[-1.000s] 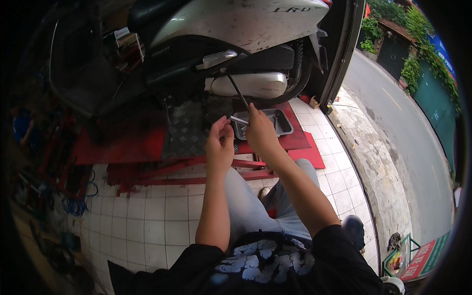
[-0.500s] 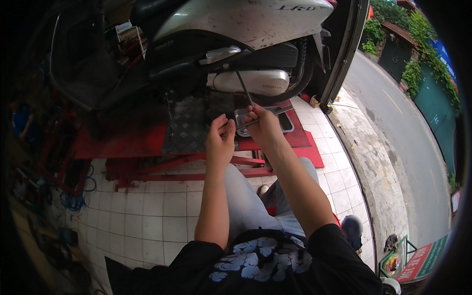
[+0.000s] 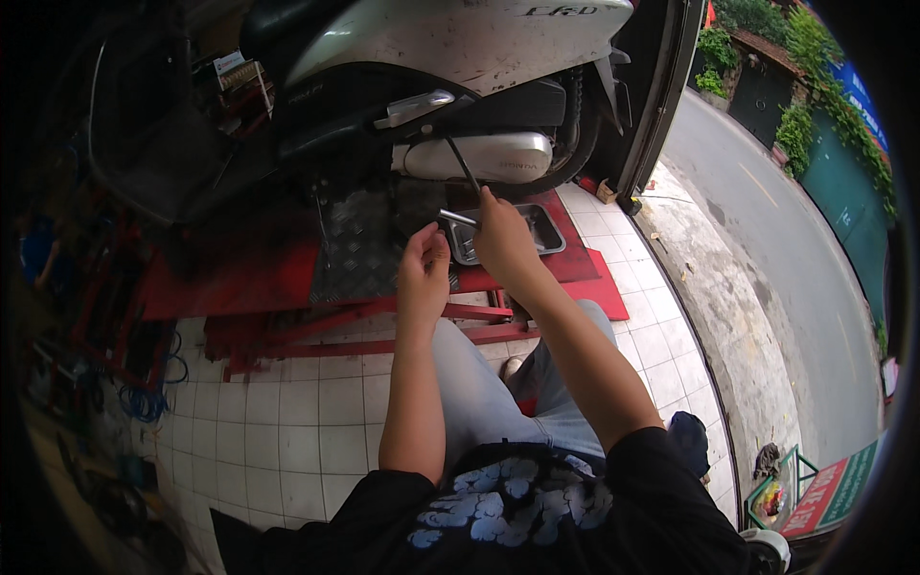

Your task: The person uses a T-handle wrench to loosen bolts from the engine casing of a motorcycle and places the bolts into a metal tray.

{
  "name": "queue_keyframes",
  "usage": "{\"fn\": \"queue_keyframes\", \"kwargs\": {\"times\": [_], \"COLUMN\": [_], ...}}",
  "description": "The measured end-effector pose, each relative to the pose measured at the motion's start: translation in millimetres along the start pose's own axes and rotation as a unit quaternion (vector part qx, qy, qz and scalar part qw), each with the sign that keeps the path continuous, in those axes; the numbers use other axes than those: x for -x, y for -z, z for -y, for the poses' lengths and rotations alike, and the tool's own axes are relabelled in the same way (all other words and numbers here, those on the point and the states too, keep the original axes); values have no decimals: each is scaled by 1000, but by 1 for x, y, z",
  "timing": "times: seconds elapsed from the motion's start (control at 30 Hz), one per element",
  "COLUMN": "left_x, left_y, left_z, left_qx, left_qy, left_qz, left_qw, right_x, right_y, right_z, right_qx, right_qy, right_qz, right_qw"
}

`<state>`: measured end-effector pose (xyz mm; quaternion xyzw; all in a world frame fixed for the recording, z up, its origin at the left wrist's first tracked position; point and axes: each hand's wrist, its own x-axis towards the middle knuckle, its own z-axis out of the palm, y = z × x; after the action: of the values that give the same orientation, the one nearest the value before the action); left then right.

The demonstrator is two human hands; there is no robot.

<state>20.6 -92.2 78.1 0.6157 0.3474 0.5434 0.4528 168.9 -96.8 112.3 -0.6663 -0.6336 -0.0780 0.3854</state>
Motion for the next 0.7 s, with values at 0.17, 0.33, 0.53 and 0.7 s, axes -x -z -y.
{"fn": "queue_keyframes", "kwargs": {"times": [0.17,0.33,0.53,0.7], "left_x": [2,0,8,8], "left_y": [-10,-21,-42,-54], "left_z": [1,4,10,16], "left_qx": [82,27,236,157], "left_qy": [-24,-43,33,-5], "left_qz": [57,31,69,62], "left_qw": [995,998,969,986], "right_x": [7,22,53,128], "right_y": [-2,-3,56,202], "right_z": [0,4,15,65], "right_qx": [-156,-228,-168,-472], "right_qy": [18,31,97,140], "right_qz": [34,83,-61,-168], "right_qw": [987,970,979,854]}}
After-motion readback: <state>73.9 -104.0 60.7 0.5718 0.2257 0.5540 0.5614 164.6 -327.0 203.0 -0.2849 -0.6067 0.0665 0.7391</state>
